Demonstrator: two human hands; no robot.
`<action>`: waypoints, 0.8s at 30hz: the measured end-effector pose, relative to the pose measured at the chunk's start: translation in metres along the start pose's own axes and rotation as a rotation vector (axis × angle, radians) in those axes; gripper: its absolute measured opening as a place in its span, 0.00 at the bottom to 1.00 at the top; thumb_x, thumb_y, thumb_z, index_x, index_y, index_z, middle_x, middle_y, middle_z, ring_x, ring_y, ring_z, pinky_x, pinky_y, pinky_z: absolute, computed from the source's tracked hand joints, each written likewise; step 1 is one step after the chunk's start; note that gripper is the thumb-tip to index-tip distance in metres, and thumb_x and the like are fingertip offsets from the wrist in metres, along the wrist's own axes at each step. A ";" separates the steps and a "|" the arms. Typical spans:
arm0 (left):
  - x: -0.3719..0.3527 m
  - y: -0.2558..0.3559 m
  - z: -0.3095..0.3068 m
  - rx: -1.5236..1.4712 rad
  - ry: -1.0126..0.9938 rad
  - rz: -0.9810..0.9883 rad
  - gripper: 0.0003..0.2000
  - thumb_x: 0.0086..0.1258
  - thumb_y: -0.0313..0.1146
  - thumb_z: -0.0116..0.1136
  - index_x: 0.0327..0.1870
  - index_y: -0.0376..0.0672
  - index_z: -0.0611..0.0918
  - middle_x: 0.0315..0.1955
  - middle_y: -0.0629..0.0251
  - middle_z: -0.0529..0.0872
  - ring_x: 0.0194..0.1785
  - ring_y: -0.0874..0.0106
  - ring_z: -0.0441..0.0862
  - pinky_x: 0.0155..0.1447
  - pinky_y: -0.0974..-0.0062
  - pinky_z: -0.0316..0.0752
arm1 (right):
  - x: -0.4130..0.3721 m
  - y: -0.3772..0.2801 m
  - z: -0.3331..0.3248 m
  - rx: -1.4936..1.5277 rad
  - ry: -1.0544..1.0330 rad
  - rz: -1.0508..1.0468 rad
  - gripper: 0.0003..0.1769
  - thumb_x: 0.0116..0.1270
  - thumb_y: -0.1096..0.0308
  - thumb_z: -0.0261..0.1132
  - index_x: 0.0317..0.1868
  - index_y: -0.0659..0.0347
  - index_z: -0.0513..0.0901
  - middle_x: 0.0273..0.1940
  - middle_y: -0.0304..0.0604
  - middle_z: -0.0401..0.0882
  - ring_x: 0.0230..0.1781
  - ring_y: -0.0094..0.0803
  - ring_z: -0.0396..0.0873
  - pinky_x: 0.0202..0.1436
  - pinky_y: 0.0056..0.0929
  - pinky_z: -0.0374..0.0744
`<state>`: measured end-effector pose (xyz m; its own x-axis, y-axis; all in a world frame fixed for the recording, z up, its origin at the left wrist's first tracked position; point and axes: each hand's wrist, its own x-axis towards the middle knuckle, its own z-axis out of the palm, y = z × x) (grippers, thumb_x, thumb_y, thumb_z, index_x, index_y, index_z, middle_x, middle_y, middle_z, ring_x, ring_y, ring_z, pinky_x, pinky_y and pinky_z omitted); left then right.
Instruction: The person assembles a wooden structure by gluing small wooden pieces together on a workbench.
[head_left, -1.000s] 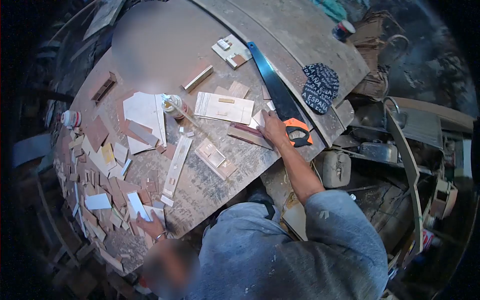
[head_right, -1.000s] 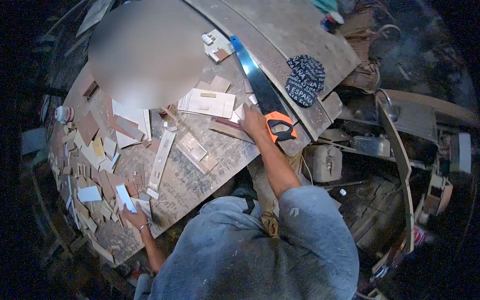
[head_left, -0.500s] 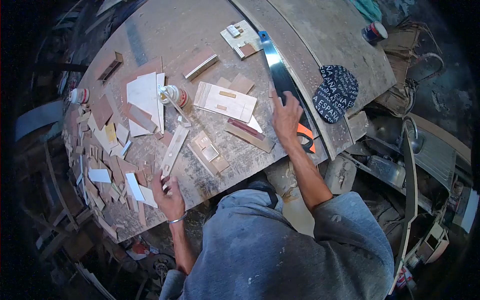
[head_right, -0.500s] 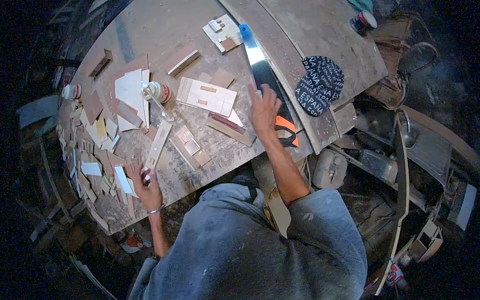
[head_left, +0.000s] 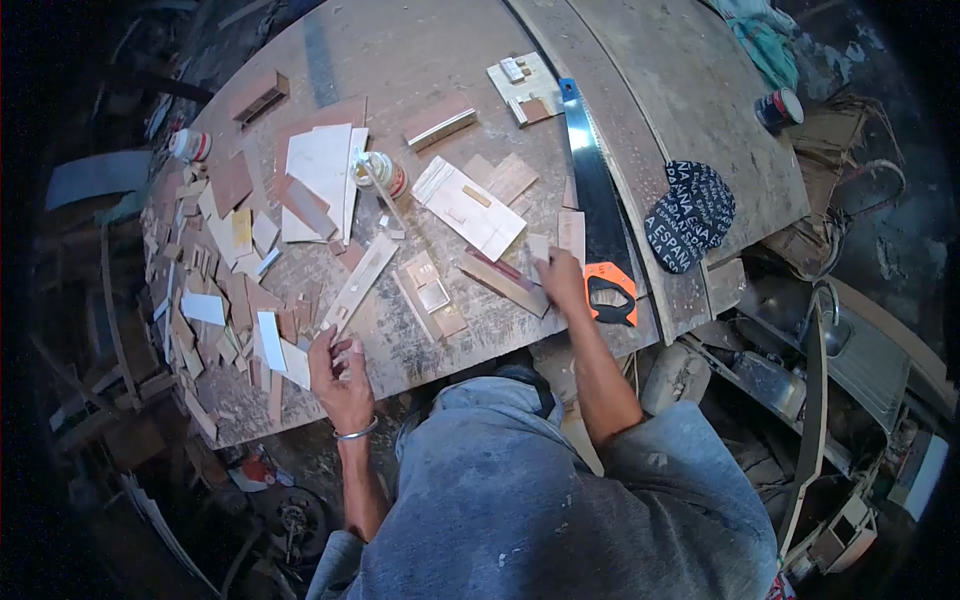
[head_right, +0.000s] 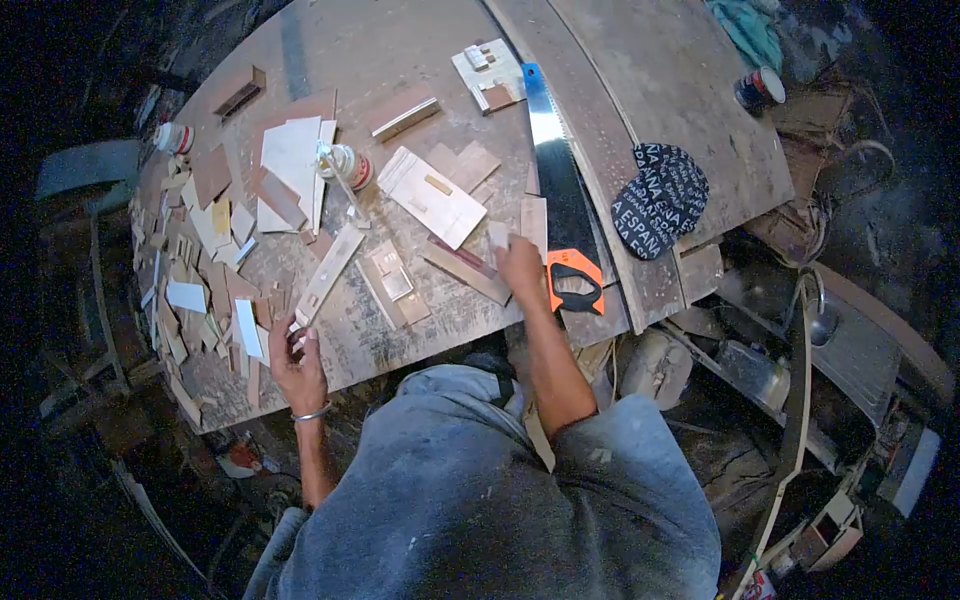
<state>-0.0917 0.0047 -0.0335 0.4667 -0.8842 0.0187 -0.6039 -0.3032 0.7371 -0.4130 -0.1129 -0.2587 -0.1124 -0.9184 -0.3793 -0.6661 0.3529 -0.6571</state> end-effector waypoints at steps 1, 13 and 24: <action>0.000 -0.011 -0.003 -0.036 -0.003 -0.016 0.18 0.74 0.27 0.64 0.63 0.38 0.80 0.58 0.60 0.83 0.50 0.73 0.84 0.48 0.75 0.80 | 0.000 0.008 -0.006 0.291 -0.077 -0.038 0.16 0.72 0.66 0.68 0.51 0.72 0.86 0.40 0.51 0.90 0.34 0.35 0.88 0.39 0.35 0.84; -0.041 0.013 0.108 -0.539 -0.970 -0.027 0.15 0.74 0.29 0.64 0.59 0.37 0.83 0.37 0.69 0.85 0.40 0.79 0.83 0.42 0.79 0.80 | -0.194 -0.088 -0.044 1.397 -0.102 0.212 0.15 0.78 0.67 0.64 0.59 0.63 0.77 0.49 0.42 0.85 0.45 0.28 0.85 0.47 0.31 0.87; -0.030 -0.108 0.020 -0.238 -1.052 0.653 0.16 0.77 0.38 0.56 0.34 0.32 0.84 0.27 0.48 0.85 0.31 0.53 0.84 0.40 0.60 0.77 | -0.331 -0.143 0.113 1.006 0.097 0.164 0.08 0.76 0.72 0.65 0.50 0.64 0.77 0.34 0.41 0.84 0.24 0.22 0.80 0.23 0.21 0.77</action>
<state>-0.0533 0.0570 -0.1271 -0.6794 -0.7326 -0.0401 -0.3455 0.2712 0.8984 -0.1975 0.1612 -0.1130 -0.2357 -0.8400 -0.4888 0.2852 0.4210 -0.8611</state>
